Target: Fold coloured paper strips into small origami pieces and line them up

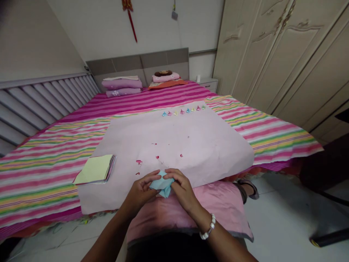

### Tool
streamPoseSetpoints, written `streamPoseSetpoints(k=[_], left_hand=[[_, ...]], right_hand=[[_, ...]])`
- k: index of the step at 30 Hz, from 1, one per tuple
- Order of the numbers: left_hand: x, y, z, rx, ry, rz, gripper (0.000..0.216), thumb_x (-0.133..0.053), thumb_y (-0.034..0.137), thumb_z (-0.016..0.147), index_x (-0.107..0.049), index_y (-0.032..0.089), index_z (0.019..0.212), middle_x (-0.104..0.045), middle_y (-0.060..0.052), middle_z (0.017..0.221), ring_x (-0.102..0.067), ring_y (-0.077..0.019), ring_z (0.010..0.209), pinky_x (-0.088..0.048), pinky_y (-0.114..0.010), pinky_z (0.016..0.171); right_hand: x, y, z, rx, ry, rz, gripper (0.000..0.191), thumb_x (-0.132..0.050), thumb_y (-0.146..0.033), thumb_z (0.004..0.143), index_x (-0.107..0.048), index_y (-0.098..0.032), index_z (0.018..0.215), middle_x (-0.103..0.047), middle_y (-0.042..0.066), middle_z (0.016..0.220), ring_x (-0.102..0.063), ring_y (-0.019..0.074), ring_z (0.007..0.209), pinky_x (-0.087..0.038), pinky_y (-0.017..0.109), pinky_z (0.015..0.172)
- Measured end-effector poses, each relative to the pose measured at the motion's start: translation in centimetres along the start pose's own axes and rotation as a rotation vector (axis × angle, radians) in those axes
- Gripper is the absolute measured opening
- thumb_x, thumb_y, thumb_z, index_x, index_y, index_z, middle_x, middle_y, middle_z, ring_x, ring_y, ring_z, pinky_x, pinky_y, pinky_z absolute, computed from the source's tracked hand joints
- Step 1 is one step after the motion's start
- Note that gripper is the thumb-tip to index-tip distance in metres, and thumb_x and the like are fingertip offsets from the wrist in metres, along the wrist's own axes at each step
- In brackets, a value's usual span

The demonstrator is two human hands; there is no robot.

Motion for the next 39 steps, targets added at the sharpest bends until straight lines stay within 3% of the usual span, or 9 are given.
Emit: streamPoseSetpoints(k=[2,5,10,16,20,23,28,32,39], left_hand=[[0.1,0.0,0.0,-0.074,0.045,0.04,0.034,-0.072,0.01,0.055,-0.072,0.015,0.088,-0.052,-0.015,0.137,-0.061,-0.0297,0.109,-0.054,-0.037,0.084],[0.0,-0.1,-0.2,-0.177,0.079,0.14,0.035,-0.069,0.009,0.059,-0.072,0.016,0.092,-0.052,-0.014,0.137,-0.058,-0.0289,0.115,-0.053,-0.034,0.087],[-0.9,0.2,-1.0,-0.277,-0.044,0.193,0.047,-0.074,0.009,0.06,-0.069,0.019,0.105,-0.041,-0.014,0.145,-0.046,-0.0311,0.127,-0.05,-0.036,0.093],[-0.6,0.2,-0.3,-0.075,-0.026,0.017,0.078,-0.077,0.024,0.065,-0.043,0.019,0.135,-0.063,-0.013,0.117,-0.066,-0.0216,0.09,-0.054,-0.031,0.073],[0.3,0.2,0.5,-0.058,0.035,0.138,0.035,-0.075,0.032,0.066,-0.067,0.013,0.095,-0.067,-0.003,0.077,-0.06,-0.0134,0.06,-0.047,-0.023,0.052],[0.3,0.0,0.5,-0.035,-0.029,0.166,0.022,-0.074,0.034,0.067,-0.067,0.014,0.07,-0.064,-0.001,0.06,-0.057,-0.013,0.056,-0.044,-0.024,0.054],[-0.1,-0.5,-0.1,0.049,-0.052,0.165,0.026,-0.076,0.036,0.063,-0.061,0.015,0.058,-0.057,0.003,0.051,-0.05,-0.0102,0.051,-0.038,-0.023,0.054],[-0.3,-0.6,-0.1,0.003,0.059,0.098,0.031,-0.075,0.041,0.065,-0.059,0.015,0.058,-0.054,0.004,0.052,-0.048,-0.0102,0.053,-0.037,-0.023,0.056],[-1.0,-1.5,-0.2,-0.027,0.066,0.025,0.03,-0.074,0.041,0.067,-0.061,0.016,0.06,-0.057,0.003,0.055,-0.051,-0.0109,0.056,-0.039,-0.023,0.059]], right_hand=[[-0.1,0.2,0.0,-0.078,0.017,0.14,0.024,-0.058,-0.023,0.075,-0.072,-0.023,0.094,-0.062,0.007,0.119,-0.055,0.0257,0.111,-0.045,0.037,0.088],[-0.3,0.9,-0.1,-0.252,0.121,0.366,0.036,-0.068,-0.036,0.074,-0.066,-0.022,0.106,-0.069,0.008,0.103,-0.063,0.0234,0.09,-0.049,0.035,0.075],[-1.0,1.5,-0.1,-0.364,0.092,0.422,0.039,-0.085,-0.029,0.055,-0.068,-0.016,0.088,-0.069,0.002,0.074,-0.062,0.0163,0.066,-0.047,0.028,0.063],[-0.8,1.1,0.0,-0.282,0.023,0.268,0.026,-0.083,-0.025,0.056,-0.065,-0.016,0.072,-0.062,-0.004,0.061,-0.054,0.0113,0.055,-0.042,0.024,0.055],[-1.0,1.0,0.0,-0.283,-0.069,0.202,0.023,-0.082,-0.026,0.057,-0.065,-0.017,0.069,-0.061,-0.005,0.059,-0.054,0.0113,0.053,-0.043,0.024,0.054],[-0.2,0.8,0.4,-0.257,0.006,0.235,0.026,-0.082,-0.026,0.056,-0.068,-0.017,0.076,-0.068,-0.001,0.068,-0.06,0.0137,0.06,-0.047,0.027,0.06],[1.0,0.4,1.1,-0.278,0.136,0.303,0.039,-0.085,-0.025,0.051,-0.068,-0.019,0.086,-0.068,-0.002,0.065,-0.059,0.0126,0.055,-0.046,0.026,0.056],[0.0,0.6,0.9,-0.32,0.122,0.395,0.04,-0.086,-0.028,0.052,-0.069,-0.017,0.087,-0.069,0.0,0.069,-0.06,0.0133,0.06,-0.045,0.025,0.058],[-0.9,0.9,0.3,-0.29,0.093,0.347,0.021,-0.08,-0.031,0.061,-0.067,-0.015,0.062,-0.059,-0.003,0.055,-0.049,0.0104,0.052,-0.037,0.024,0.055]])
Point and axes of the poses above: each hand's wrist, its own z-axis towards the middle knuckle, its own x-axis out of the back of the hand, y = z × x, the point moved 4 cm from there along z, towards the middle knuckle
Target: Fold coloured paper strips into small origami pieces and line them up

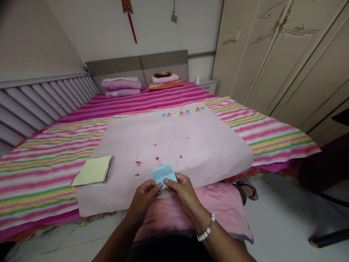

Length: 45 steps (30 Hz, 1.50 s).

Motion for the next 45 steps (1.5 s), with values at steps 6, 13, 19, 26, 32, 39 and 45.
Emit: streamPoseSetpoints(k=[6,13,19,26,32,39,45], left_hand=[[0.0,0.5,0.0,-0.002,-0.109,-0.085,0.025,-0.073,0.036,0.07,-0.068,0.014,0.081,-0.065,-0.001,0.069,-0.059,-0.0152,0.069,-0.045,-0.027,0.07],[0.6,1.9,-0.3,-0.05,-0.012,-0.032,0.024,-0.077,0.033,0.065,-0.063,0.013,0.065,-0.059,0.003,0.057,-0.054,-0.0114,0.057,-0.043,-0.022,0.057],[1.3,1.7,0.0,-0.199,-0.015,-0.032,0.064,-0.08,0.025,0.063,-0.056,0.021,0.123,-0.064,-0.009,0.115,-0.064,-0.0229,0.097,-0.051,-0.033,0.082],[1.8,2.8,-0.4,-0.465,-0.13,0.119,0.035,-0.075,0.02,0.071,-0.066,0.023,0.106,-0.047,-0.011,0.134,-0.051,-0.0266,0.119,-0.049,-0.035,0.091],[1.9,2.6,-0.6,-0.487,-0.166,0.153,0.032,-0.073,0.017,0.074,-0.066,0.025,0.104,-0.05,-0.009,0.132,-0.05,-0.0249,0.121,-0.049,-0.033,0.091],[2.0,3.8,-1.6,-0.617,-0.141,0.298,0.05,-0.073,0.014,0.073,-0.055,0.026,0.118,-0.044,-0.011,0.137,-0.047,-0.0261,0.124,-0.045,-0.041,0.097],[1.6,4.6,-2.2,-0.69,-0.178,0.362,0.037,-0.073,0.013,0.073,-0.059,0.025,0.105,-0.045,-0.01,0.137,-0.044,-0.0275,0.128,-0.039,-0.046,0.103]], right_hand=[[0.0,-0.9,-0.2,0.057,-0.062,-0.197,0.022,-0.079,-0.031,0.063,-0.065,-0.015,0.058,-0.054,-0.004,0.051,-0.045,0.0104,0.052,-0.034,0.023,0.053],[-0.2,-0.7,-0.6,0.043,-0.102,-0.188,0.023,-0.081,-0.033,0.061,-0.068,-0.015,0.063,-0.058,-0.003,0.053,-0.049,0.0109,0.052,-0.038,0.024,0.054],[0.0,-1.1,-0.6,0.096,-0.094,-0.265,0.023,-0.079,-0.034,0.064,-0.066,-0.015,0.063,-0.057,-0.003,0.054,-0.049,0.0104,0.051,-0.038,0.023,0.051],[-0.1,-1.3,-0.9,0.141,-0.123,-0.338,0.022,-0.075,-0.033,0.069,-0.064,-0.015,0.063,-0.055,-0.003,0.055,-0.047,0.0108,0.053,-0.037,0.023,0.052],[-0.1,-1.8,-1.0,0.236,-0.141,-0.355,0.017,-0.074,-0.029,0.071,-0.066,-0.015,0.066,-0.055,-0.002,0.059,-0.047,0.0115,0.056,-0.035,0.024,0.053],[-0.3,-2.2,-1.3,0.337,-0.173,-0.324,0.007,-0.072,-0.024,0.073,-0.07,-0.018,0.071,-0.062,0.001,0.07,-0.054,0.0151,0.066,-0.041,0.026,0.061],[-0.3,-2.1,-1.3,0.347,-0.178,-0.304,0.003,-0.072,-0.021,0.073,-0.071,-0.019,0.072,-0.063,0.001,0.071,-0.055,0.0151,0.067,-0.042,0.026,0.061]])
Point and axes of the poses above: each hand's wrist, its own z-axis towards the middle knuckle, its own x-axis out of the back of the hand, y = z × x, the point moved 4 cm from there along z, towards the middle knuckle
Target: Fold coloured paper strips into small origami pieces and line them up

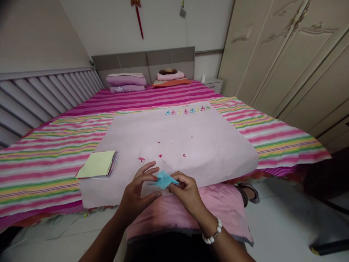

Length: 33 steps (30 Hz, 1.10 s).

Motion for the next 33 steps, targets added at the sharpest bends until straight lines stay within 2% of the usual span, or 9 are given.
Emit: streamPoseSetpoints(k=[2,7,10,15,18,21,28,33], left_hand=[[0.0,-0.3,-0.1,0.03,-0.004,-0.03,0.034,-0.074,0.014,0.073,-0.059,0.025,0.101,-0.041,-0.01,0.141,-0.047,-0.0276,0.126,-0.039,-0.046,0.103],[0.1,-0.8,-0.1,0.093,0.01,-0.082,0.041,-0.074,0.014,0.072,-0.056,0.026,0.107,-0.039,-0.01,0.143,-0.051,-0.0275,0.122,-0.041,-0.047,0.102],[0.1,-0.7,0.1,0.107,0.0,-0.068,0.035,-0.073,0.013,0.073,-0.059,0.024,0.103,-0.043,-0.011,0.14,-0.052,-0.0267,0.121,-0.041,-0.045,0.102],[-0.1,-1.3,-0.1,0.208,0.014,-0.104,0.023,-0.071,0.015,0.073,-0.064,0.02,0.095,-0.06,-0.011,0.124,-0.055,-0.0264,0.117,-0.043,-0.041,0.099],[-0.2,-2.0,-0.3,0.307,0.057,-0.136,0.018,-0.072,0.019,0.072,-0.067,0.019,0.089,-0.07,-0.008,0.102,-0.065,-0.0226,0.096,-0.051,-0.035,0.087],[-0.3,-2.1,-0.4,0.356,0.064,-0.15,0.013,-0.072,0.022,0.073,-0.069,0.018,0.086,-0.072,-0.004,0.083,-0.066,-0.0184,0.08,-0.053,-0.028,0.074],[-0.4,-1.9,-0.2,0.394,0.078,-0.298,0.019,-0.07,0.025,0.075,-0.073,0.018,0.092,-0.075,-0.005,0.092,-0.067,-0.0199,0.084,-0.054,-0.03,0.076],[-0.1,-2.4,0.0,0.472,0.079,-0.35,0.016,-0.07,0.025,0.072,-0.075,0.02,0.087,-0.074,-0.003,0.078,-0.065,-0.0166,0.068,-0.054,-0.028,0.065]], right_hand=[[0.0,0.0,0.0,0.002,0.0,0.002,0.002,-0.072,-0.021,0.074,-0.071,-0.019,0.072,-0.063,0.001,0.071,-0.055,0.0149,0.066,-0.042,0.026,0.061],[-0.2,0.1,-0.1,0.005,-0.013,-0.016,0.002,-0.071,-0.021,0.074,-0.072,-0.019,0.074,-0.065,0.002,0.073,-0.057,0.0164,0.07,-0.043,0.027,0.065],[-0.4,0.1,-0.1,-0.006,-0.017,-0.023,0.004,-0.071,-0.022,0.074,-0.072,-0.019,0.074,-0.065,0.002,0.073,-0.057,0.0169,0.07,-0.044,0.028,0.065],[-0.4,0.0,-0.1,-0.036,0.008,-0.034,0.011,-0.073,-0.029,0.072,-0.07,-0.018,0.071,-0.064,0.002,0.069,-0.056,0.0161,0.065,-0.045,0.028,0.061],[-0.5,0.1,-0.3,-0.115,0.021,-0.03,0.017,-0.075,-0.033,0.07,-0.069,-0.017,0.07,-0.061,0.0,0.061,-0.054,0.0143,0.058,-0.044,0.026,0.055],[-0.5,0.2,-0.4,-0.181,0.031,-0.021,0.02,-0.075,-0.035,0.07,-0.068,-0.016,0.07,-0.061,-0.001,0.056,-0.055,0.0132,0.054,-0.043,0.025,0.054],[-0.7,0.3,-0.3,-0.21,0.061,0.024,0.027,-0.073,-0.041,0.072,-0.065,-0.016,0.066,-0.058,-0.003,0.048,-0.049,0.0106,0.046,-0.037,0.023,0.049],[-0.9,0.3,0.1,-0.245,0.058,0.083,0.027,-0.074,-0.04,0.07,-0.064,-0.016,0.065,-0.057,-0.003,0.047,-0.049,0.0107,0.045,-0.037,0.023,0.05]])
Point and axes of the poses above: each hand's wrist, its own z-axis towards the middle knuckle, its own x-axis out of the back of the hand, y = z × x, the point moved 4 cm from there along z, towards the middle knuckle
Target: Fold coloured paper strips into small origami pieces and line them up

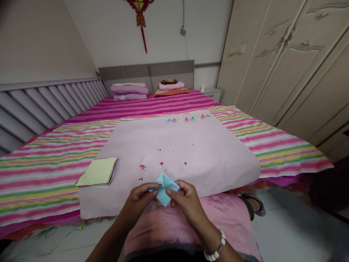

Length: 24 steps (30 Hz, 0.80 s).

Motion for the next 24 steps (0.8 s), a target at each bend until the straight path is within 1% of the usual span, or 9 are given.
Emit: streamPoseSetpoints(k=[2,7,10,13,15,17,19,22,24], left_hand=[[0.0,0.1,0.1,0.008,-0.004,0.007,0.014,-0.069,0.023,0.072,-0.076,0.02,0.084,-0.073,-0.003,0.076,-0.065,-0.016,0.067,-0.054,-0.028,0.065],[-0.4,0.2,0.0,0.056,-0.06,0.026,0.016,-0.063,0.024,0.075,-0.075,0.02,0.083,-0.073,-0.003,0.077,-0.066,-0.0182,0.074,-0.054,-0.031,0.072],[-0.5,0.0,-0.1,0.079,-0.074,0.017,0.019,-0.066,0.024,0.072,-0.075,0.018,0.088,-0.073,-0.004,0.075,-0.067,-0.0198,0.075,-0.054,-0.033,0.074],[-0.7,-0.1,0.1,0.096,-0.083,-0.039,0.022,-0.067,0.029,0.073,-0.074,0.016,0.089,-0.074,-0.006,0.079,-0.067,-0.0207,0.078,-0.053,-0.034,0.076],[-0.8,-0.2,0.3,0.095,-0.024,-0.023,0.02,-0.069,0.031,0.072,-0.075,0.015,0.083,-0.074,-0.006,0.077,-0.067,-0.0194,0.075,-0.053,-0.031,0.073],[-0.9,-0.2,0.6,0.098,0.062,0.026,0.016,-0.074,0.029,0.066,-0.074,0.015,0.075,-0.072,-0.003,0.068,-0.064,-0.0165,0.065,-0.051,-0.026,0.063],[-1.1,-0.1,0.8,0.093,0.12,0.064,0.014,-0.077,0.026,0.062,-0.073,0.016,0.07,-0.069,-0.001,0.06,-0.06,-0.0136,0.056,-0.048,-0.023,0.054],[-1.4,0.3,0.8,0.045,0.13,0.109,0.012,-0.077,0.025,0.063,-0.072,0.016,0.07,-0.066,0.0,0.057,-0.055,-0.0112,0.051,-0.043,-0.021,0.049],[-1.6,0.6,0.7,0.01,0.115,0.151,0.012,-0.076,0.025,0.065,-0.072,0.016,0.072,-0.066,0.0,0.058,-0.053,-0.0105,0.05,-0.041,-0.02,0.048]], right_hand=[[0.0,0.0,0.1,-0.005,0.004,0.032,0.024,-0.075,-0.037,0.069,-0.064,-0.016,0.065,-0.057,-0.003,0.048,-0.049,0.0106,0.045,-0.036,0.023,0.049],[0.2,0.2,-0.1,-0.03,0.037,0.126,0.015,-0.073,-0.029,0.066,-0.066,-0.016,0.069,-0.058,-0.004,0.049,-0.049,0.0103,0.044,-0.036,0.023,0.05],[0.3,0.3,-0.2,-0.048,0.045,0.149,0.013,-0.071,-0.027,0.066,-0.067,-0.017,0.073,-0.058,-0.003,0.051,-0.05,0.0109,0.046,-0.037,0.023,0.051],[0.4,0.4,-0.4,-0.06,0.046,0.179,0.013,-0.07,-0.025,0.066,-0.067,-0.017,0.075,-0.058,-0.003,0.052,-0.051,0.0114,0.048,-0.039,0.024,0.054],[0.4,0.4,-0.4,-0.068,0.018,0.22,0.014,-0.069,-0.025,0.066,-0.067,-0.017,0.077,-0.059,-0.002,0.055,-0.052,0.0121,0.051,-0.04,0.024,0.056],[0.4,0.3,-0.5,-0.058,-0.024,0.272,0.017,-0.067,-0.028,0.068,-0.067,-0.016,0.081,-0.06,0.0,0.059,-0.052,0.0128,0.054,-0.041,0.025,0.058],[0.4,0.0,-0.5,-0.037,-0.051,0.29,0.022,-0.065,-0.034,0.072,-0.067,-0.016,0.084,-0.06,0.001,0.061,-0.052,0.0135,0.055,-0.041,0.026,0.058],[0.4,-0.2,-0.3,-0.037,-0.049,0.225,0.027,-0.066,-0.043,0.074,-0.067,-0.016,0.079,-0.058,0.0,0.061,-0.05,0.0129,0.055,-0.039,0.025,0.056],[0.4,-0.3,-0.1,-0.057,-0.013,0.156,0.027,-0.073,-0.042,0.069,-0.067,-0.016,0.073,-0.057,-0.001,0.06,-0.048,0.0119,0.054,-0.038,0.024,0.054]])
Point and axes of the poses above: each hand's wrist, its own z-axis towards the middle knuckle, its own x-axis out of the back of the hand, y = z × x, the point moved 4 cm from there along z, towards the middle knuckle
